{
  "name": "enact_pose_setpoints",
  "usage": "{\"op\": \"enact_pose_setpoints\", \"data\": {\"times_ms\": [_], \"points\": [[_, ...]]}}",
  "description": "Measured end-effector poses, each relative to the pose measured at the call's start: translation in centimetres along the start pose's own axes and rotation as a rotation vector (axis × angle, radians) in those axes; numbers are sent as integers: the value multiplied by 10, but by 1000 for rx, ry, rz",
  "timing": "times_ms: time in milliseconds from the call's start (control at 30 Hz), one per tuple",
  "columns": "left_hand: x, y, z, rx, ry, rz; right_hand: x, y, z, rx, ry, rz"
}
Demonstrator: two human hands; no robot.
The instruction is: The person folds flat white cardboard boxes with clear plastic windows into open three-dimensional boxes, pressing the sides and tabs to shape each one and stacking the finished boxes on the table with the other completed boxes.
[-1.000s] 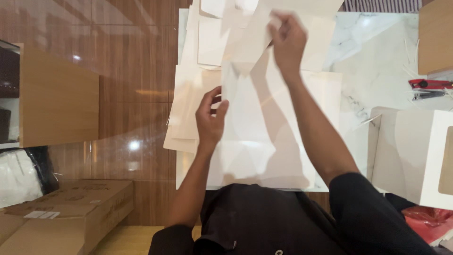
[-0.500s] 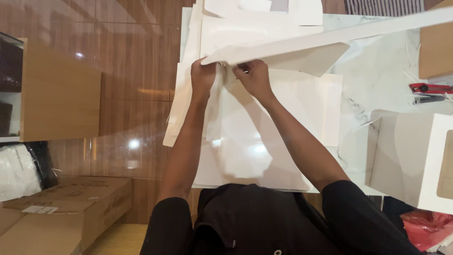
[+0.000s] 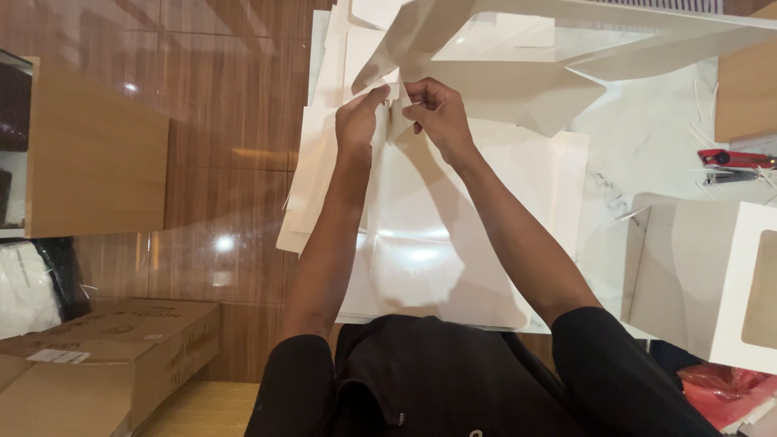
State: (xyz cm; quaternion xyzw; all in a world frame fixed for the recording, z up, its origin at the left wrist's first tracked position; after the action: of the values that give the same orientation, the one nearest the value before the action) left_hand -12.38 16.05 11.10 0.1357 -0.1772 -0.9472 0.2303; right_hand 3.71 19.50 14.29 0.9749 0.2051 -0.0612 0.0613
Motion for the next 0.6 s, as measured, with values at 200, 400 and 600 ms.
{"op": "enact_pose_setpoints", "data": {"times_ms": [200,400,600], "points": [[-8,-8,-7,-108,-138,75,4,-12,2,-91,-117,61],[1,-17,-11,-516,-478,3,18,-24,31,-93,-464,-157],[15,-19,-13,-348,-469,-112,17,-20,46,-95,-557,-193]]}}
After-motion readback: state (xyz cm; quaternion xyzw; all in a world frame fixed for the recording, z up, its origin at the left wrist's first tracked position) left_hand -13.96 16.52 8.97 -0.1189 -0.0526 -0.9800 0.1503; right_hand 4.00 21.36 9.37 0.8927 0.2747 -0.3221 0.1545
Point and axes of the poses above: each hand's wrist, its own y-axis away from the middle knuckle, its own x-axis out of the back of the hand, z = x × y, the point moved 2 cm from there along -y, towards the middle knuckle, and after that the axes turned 3 degrees about -y, right-handed, at the moved point
